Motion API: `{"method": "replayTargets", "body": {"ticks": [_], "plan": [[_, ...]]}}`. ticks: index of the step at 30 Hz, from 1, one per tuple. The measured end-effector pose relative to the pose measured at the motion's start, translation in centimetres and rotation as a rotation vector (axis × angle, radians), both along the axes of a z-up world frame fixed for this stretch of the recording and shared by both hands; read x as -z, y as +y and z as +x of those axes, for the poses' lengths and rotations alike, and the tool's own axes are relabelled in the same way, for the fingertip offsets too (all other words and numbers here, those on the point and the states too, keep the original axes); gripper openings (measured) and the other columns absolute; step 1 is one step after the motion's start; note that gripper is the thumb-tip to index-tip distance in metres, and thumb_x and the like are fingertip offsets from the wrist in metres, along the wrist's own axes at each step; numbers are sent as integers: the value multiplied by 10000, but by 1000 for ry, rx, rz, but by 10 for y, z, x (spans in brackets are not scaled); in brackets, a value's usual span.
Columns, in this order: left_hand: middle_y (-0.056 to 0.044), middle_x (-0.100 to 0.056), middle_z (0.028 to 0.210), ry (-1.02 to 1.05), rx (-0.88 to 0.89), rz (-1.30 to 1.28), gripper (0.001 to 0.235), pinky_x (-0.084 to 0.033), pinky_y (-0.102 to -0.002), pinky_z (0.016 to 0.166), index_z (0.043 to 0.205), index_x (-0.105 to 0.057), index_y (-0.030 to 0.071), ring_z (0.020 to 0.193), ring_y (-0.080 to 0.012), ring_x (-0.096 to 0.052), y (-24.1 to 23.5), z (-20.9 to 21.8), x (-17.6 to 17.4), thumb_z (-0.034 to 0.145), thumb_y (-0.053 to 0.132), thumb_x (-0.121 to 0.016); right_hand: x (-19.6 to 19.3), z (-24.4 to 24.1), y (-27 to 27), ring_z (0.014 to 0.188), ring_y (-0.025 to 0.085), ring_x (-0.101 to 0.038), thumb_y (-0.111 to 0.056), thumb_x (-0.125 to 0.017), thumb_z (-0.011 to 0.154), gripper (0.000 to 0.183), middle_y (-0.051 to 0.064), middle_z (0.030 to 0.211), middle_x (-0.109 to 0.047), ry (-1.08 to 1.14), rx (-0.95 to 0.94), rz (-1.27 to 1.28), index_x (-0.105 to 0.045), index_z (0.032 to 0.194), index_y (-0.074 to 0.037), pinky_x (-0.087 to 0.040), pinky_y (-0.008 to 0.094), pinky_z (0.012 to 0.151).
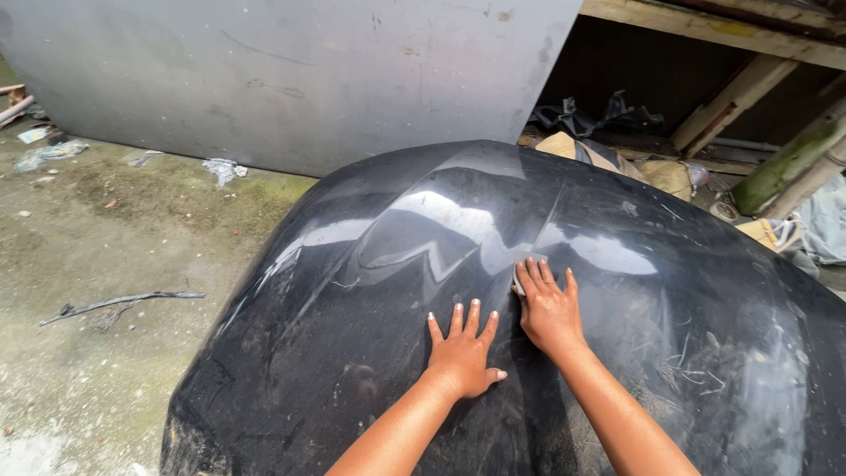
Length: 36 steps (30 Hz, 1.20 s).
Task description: The person sands the surface of a black car hood using a small piece of sandpaper held in their right hand.
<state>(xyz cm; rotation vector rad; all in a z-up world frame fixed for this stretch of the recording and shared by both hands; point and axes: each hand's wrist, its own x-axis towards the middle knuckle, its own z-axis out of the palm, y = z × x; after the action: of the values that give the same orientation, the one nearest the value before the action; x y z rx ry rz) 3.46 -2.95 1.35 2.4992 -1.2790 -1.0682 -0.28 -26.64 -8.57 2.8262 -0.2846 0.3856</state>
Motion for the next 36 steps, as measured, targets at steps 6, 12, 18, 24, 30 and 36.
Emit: {"method": "replayTargets", "body": {"ticks": [6, 12, 18, 24, 30, 36], "plan": [[-75, 269, 1711, 5, 1, 8, 913, 69, -708, 1212, 1649, 130, 241, 1578, -355, 210, 1, 0, -4, 1026, 506, -481, -4, 2, 5, 1491, 275, -389, -316, -409, 1040, 528, 81, 1579, -464, 13, 11, 16, -428, 1540, -148, -221, 609, 1195], [-74, 265, 1714, -8, 11, 18, 908, 62, -708, 1213, 1646, 142, 242, 1580, -355, 203, 0, 1, -3, 1030, 522, -463, -18, 13, -1, 1463, 264, -441, -294, -437, 1031, 505, 67, 1540, -523, -33, 36, 37, -477, 1515, -154, -228, 635, 1180], [-68, 287, 1707, 32, 16, 24, 905, 80, -709, 1213, 1647, 144, 242, 1575, -354, 226, 3, 2, -8, 1032, 510, -464, -29, 39, -20, 1435, 264, -462, -255, -473, 1008, 455, 52, 1496, -567, -93, 139, 60, -535, 1445, -142, -280, 655, 1135], [-68, 275, 1713, 33, 24, 27, 906, 82, -716, 1207, 1648, 138, 245, 1577, -349, 224, 4, 3, -12, 1021, 515, -458, -41, 71, -38, 1437, 337, -442, -281, -419, 1032, 383, 47, 1499, -561, -102, 254, 186, -565, 1362, -151, -253, 738, 1101], [-89, 272, 1713, 46, 30, 28, 915, 109, -706, 1204, 1647, 143, 233, 1574, -366, 228, 2, 4, -12, 1007, 508, -452, -78, 101, -52, 1528, 348, -260, -311, -315, 1058, 486, 20, 1646, -365, 48, 492, 461, -446, 1514, -204, -110, 744, 1160], [-79, 288, 1712, 68, 56, 70, 914, 126, -701, 1201, 1647, 147, 244, 1567, -374, 247, 2, 5, -20, 989, 501, -433, -68, 111, -77, 1535, 383, -242, -303, -326, 1059, 466, 60, 1626, -408, -4, 508, 494, -508, 1469, -180, -88, 764, 1146]]}}
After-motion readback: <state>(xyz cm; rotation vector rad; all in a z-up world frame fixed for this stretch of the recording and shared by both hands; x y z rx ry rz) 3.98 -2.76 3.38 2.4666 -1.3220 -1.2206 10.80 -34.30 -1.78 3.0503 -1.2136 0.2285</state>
